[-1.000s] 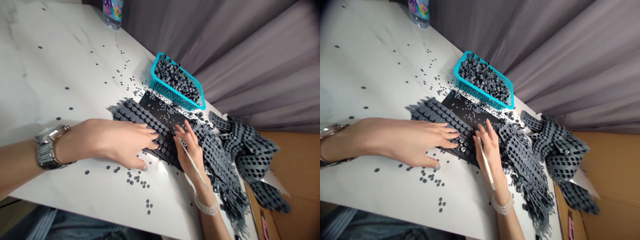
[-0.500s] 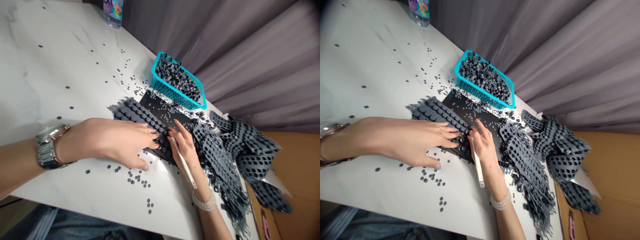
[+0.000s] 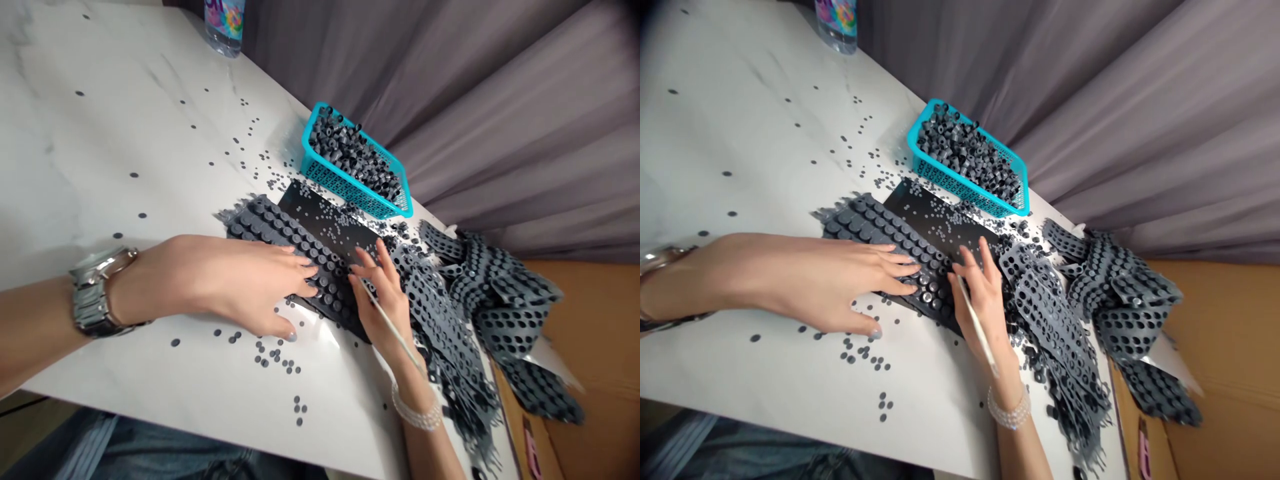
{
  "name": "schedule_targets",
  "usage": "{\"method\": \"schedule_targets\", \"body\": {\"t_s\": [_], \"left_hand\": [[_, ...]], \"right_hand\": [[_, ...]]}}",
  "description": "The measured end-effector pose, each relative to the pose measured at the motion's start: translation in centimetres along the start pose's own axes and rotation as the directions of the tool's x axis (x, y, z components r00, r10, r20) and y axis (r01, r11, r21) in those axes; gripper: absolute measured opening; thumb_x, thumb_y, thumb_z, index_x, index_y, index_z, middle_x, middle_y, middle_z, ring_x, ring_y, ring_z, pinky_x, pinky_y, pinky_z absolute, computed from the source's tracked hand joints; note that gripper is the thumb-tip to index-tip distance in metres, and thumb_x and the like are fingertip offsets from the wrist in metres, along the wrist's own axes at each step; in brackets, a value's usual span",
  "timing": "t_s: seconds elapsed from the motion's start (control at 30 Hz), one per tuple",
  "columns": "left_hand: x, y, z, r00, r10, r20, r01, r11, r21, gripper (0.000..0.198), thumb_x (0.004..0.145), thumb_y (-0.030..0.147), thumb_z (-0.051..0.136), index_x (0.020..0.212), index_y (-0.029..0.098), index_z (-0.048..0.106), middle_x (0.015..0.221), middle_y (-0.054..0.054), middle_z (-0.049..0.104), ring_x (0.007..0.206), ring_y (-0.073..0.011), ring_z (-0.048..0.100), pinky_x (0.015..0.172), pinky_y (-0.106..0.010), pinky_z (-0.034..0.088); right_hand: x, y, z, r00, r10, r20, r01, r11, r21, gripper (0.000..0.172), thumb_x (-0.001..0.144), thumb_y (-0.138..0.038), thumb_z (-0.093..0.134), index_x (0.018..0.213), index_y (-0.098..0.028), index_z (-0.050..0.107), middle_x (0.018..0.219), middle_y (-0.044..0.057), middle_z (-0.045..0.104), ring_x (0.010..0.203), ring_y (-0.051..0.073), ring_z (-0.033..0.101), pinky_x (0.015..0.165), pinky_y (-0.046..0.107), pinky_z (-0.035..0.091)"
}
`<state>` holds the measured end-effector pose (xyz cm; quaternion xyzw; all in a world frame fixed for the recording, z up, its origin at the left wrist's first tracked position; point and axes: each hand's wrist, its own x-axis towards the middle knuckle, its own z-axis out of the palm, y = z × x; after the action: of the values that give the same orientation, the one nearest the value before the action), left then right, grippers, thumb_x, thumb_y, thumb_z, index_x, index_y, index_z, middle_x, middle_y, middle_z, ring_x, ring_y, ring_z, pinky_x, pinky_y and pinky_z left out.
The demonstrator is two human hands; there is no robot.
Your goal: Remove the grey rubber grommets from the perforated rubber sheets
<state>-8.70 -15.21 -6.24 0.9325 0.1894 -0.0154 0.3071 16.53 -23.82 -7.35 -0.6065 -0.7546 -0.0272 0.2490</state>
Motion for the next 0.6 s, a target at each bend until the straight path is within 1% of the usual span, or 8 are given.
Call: {"method": "schedule_targets", "body": {"t_s": [0.1,0.2,0.4,0.6], "left_hand": [[-0.04,0.14,0.00,1.000,-0.004,-0.019,0.003,1.000,-0.028,0.060,0.085,0.052,0.054,0.142,0.034,0.048,0.155,0.002,0.038,0.145,-0.0271,0.030,0.116,-0.042,0.024],[-0.01,0.07,0.18,1.000,0.009,-0.026,-0.009,0.999,-0.034,0.059,0.084,0.051,0.056,0.140,0.032,0.051,0.152,0.001,0.043,0.143,-0.0271,0.032,0.116,-0.041,0.025],[0.03,-0.22,0.47,0.999,0.031,-0.035,-0.031,0.999,0.011,0.060,0.085,0.055,0.052,0.142,0.034,0.048,0.153,0.002,0.041,0.144,-0.0255,0.031,0.115,-0.041,0.027],[-0.02,0.07,0.18,1.000,0.000,-0.023,-0.002,0.999,-0.052,0.058,0.084,0.051,0.057,0.139,0.032,0.053,0.152,0.001,0.043,0.144,-0.0267,0.031,0.116,-0.041,0.025]], "right_hand": [[-0.32,-0.94,0.07,0.992,-0.122,0.042,0.121,0.992,0.021,0.010,0.093,-0.016,0.053,0.097,-0.021,0.060,0.129,0.014,0.063,0.134,0.026,0.048,0.100,0.044,0.049],[-0.31,-1.20,0.19,0.977,-0.204,0.055,0.203,0.979,0.029,0.011,0.092,-0.013,0.054,0.097,-0.021,0.060,0.126,0.013,0.065,0.129,0.025,0.053,0.097,0.042,0.050],[-0.13,-1.04,0.22,0.963,-0.263,0.056,0.264,0.965,-0.005,0.012,0.091,-0.012,0.056,0.098,-0.020,0.058,0.128,0.016,0.064,0.128,0.025,0.054,0.094,0.040,0.050],[0.02,-1.19,0.09,0.955,-0.288,0.065,0.290,0.957,-0.026,0.013,0.091,-0.011,0.056,0.099,-0.021,0.057,0.127,0.015,0.065,0.128,0.025,0.055,0.095,0.041,0.050]]}}
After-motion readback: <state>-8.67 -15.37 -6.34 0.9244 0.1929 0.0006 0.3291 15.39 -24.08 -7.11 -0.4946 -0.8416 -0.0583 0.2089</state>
